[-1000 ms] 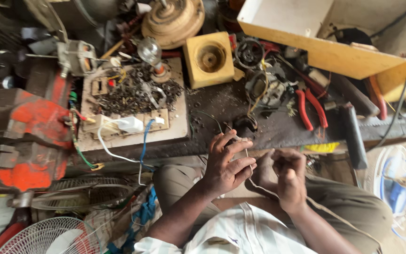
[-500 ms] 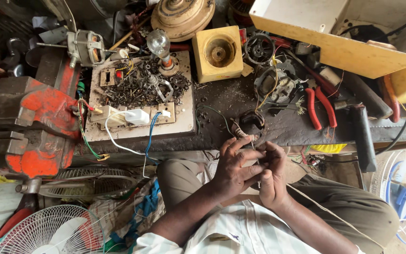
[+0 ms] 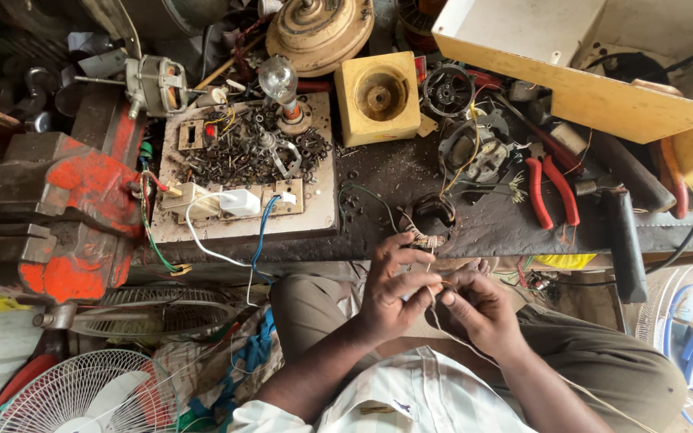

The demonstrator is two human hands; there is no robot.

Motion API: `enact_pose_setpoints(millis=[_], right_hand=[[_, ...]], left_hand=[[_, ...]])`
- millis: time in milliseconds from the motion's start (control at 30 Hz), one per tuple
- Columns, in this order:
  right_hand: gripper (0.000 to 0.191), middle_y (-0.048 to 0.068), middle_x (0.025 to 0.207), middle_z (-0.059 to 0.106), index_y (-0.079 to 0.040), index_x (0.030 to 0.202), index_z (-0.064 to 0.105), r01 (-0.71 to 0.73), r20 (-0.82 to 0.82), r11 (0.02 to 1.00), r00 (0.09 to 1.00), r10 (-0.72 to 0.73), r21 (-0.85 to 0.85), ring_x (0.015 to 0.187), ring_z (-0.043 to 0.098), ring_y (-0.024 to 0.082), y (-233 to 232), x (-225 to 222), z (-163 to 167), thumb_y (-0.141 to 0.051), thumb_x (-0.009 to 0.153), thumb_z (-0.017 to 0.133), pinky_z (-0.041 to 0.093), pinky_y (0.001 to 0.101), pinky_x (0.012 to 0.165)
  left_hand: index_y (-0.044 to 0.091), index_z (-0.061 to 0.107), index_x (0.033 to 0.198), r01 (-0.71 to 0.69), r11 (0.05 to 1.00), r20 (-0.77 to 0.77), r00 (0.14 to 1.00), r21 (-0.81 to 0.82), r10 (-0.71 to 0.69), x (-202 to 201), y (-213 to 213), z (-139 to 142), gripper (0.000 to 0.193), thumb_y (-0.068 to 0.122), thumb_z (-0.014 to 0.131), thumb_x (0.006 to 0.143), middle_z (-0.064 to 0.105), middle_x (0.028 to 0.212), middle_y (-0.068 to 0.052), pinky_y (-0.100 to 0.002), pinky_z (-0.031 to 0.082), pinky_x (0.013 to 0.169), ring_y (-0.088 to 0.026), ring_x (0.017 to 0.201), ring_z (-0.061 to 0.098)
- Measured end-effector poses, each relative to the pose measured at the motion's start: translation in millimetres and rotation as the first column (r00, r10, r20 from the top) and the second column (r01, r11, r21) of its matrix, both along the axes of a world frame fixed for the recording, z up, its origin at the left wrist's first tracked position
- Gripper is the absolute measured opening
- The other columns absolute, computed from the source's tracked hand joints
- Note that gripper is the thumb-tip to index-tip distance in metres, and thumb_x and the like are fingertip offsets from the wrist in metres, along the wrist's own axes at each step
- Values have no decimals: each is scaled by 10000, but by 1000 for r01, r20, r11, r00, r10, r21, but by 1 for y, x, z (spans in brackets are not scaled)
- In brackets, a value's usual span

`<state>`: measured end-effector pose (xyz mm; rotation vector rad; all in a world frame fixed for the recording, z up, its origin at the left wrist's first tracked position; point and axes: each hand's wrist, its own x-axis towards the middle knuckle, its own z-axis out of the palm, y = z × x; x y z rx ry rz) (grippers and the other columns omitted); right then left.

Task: The person sits on the floor at a cluttered workbench and winds cord/string tightly around a small cylindrical coil component, repeatedly wrapping and tightening the winding by hand, occasionally pulling the cord taut and adjusting the coil as it sits in a metal ring on the bench.

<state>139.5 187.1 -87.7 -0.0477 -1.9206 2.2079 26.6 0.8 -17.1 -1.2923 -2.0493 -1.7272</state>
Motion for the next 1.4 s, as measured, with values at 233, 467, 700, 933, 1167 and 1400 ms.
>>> enact_pose_setpoints(millis=[233,467,700,933,1167,1400], right_hand=[[85,30,952,686,25,1061,686,278,-79,959,959,-273,52,851,608,78,15,-3,7,-19,989,688,483,228,754],[104,75,1027,719,17,1127,666,345,-99,933,930,-354,-98,921,675,127,43,-50,29,-15,1030,648,538,255,827],[209,119,1093,735,30,1204,664,159,-171,967,966,-194,-200,939,714,162,47,-76,28,67,999,644,585,299,865],[135,109,1081,720,43,1137,653,232,-59,972,971,-233,-28,918,724,153,34,-71,36,70,1014,605,606,298,834],[66,76,1065,672,26,1089,626,348,-172,931,929,-327,113,914,688,117,16,-81,52,71,1045,603,593,272,813],[143,147,1060,706,-15,1075,672,547,-416,641,834,-362,538,931,705,269,7,-81,67,64,959,701,562,340,815]], left_hand=[[162,706,1101,34,999,41,999,28,-35,-4,5,-2,246,59,812,904,659,1247,-36,-454,423,1196,-298,1452,457],[176,733,1046,-95,993,-246,966,-73,74,-21,-4,-1,176,198,814,891,646,1251,-46,-470,444,1140,-282,1370,495],[108,719,1071,-11,997,-40,999,80,14,-69,-5,14,167,187,764,931,678,1169,-65,-429,528,1069,-289,1237,630],[95,734,1024,117,992,77,990,38,-119,-72,-8,18,88,124,770,950,689,1127,-51,-380,551,1036,-256,1186,655],[108,728,996,227,974,81,971,7,-227,-76,-9,19,95,194,759,967,731,1032,-23,-371,547,998,-226,1096,702],[110,721,987,227,974,87,970,-10,-225,-76,-8,23,85,194,725,999,740,1035,-15,-374,540,1028,-227,1109,695]])
